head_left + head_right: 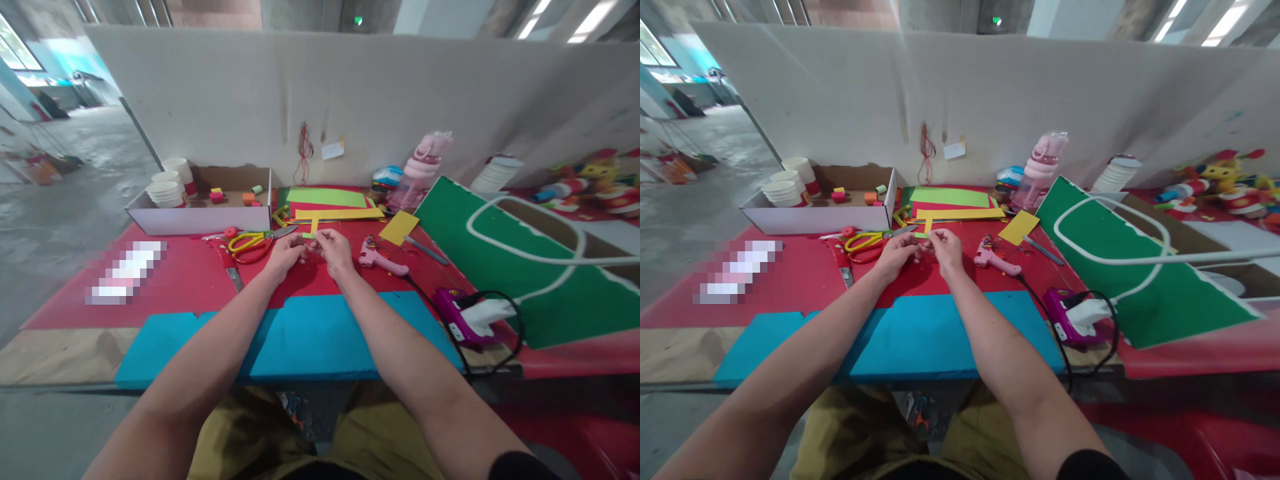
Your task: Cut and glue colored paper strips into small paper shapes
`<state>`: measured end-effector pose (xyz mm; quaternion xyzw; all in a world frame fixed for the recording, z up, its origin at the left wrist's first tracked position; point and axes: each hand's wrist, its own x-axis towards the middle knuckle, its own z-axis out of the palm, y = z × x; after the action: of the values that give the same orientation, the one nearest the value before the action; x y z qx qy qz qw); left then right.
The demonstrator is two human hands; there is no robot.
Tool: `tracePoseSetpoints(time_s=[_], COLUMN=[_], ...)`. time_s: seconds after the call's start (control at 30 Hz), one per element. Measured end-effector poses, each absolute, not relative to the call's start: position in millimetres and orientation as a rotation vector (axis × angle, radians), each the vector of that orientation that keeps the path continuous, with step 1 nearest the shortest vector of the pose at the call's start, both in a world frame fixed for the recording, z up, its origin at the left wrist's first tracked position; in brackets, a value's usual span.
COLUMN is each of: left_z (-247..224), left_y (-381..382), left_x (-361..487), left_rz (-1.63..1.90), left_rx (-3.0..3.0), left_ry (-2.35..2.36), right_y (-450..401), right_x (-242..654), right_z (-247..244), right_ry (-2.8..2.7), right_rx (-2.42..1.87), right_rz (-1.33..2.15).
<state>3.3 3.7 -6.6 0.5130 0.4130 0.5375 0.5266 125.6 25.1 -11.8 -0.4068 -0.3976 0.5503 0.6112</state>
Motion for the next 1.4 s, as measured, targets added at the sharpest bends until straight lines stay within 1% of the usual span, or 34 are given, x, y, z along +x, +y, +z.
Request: tracePoseSetpoints(time_s=[0.43, 0.63, 0.93, 1.17, 1.4], left_z=[-8.3, -4.6, -2.9, -6.8, -8.2], left_y=[8.6, 5.7, 3.9, 8.5, 8.1], left_x=[-1.1, -0.1, 0.6, -2.7, -1.0], left_rz=[1.405, 1.371, 1.443, 1.471, 1.407], left_rx=[1.167, 1.183, 1.213, 1.230, 1.215], left_ry=[1.042, 1.017, 1.076, 1.134, 1.013], right_y=[18.8, 20.2, 20.1, 19.7, 19.0], right_x=[124.7, 125.4, 124.3, 123.2, 123.1], right_z=[-9.2, -10.2, -8.9, -11.1, -6.6], right_ry=[-1.033, -1.054, -1.030, -1.046, -0.995], right_rx=[-0.912, -0.862, -0.921, -0.928, -0.926], right_rz=[1.455, 1.426, 1.370, 1.430, 1.424])
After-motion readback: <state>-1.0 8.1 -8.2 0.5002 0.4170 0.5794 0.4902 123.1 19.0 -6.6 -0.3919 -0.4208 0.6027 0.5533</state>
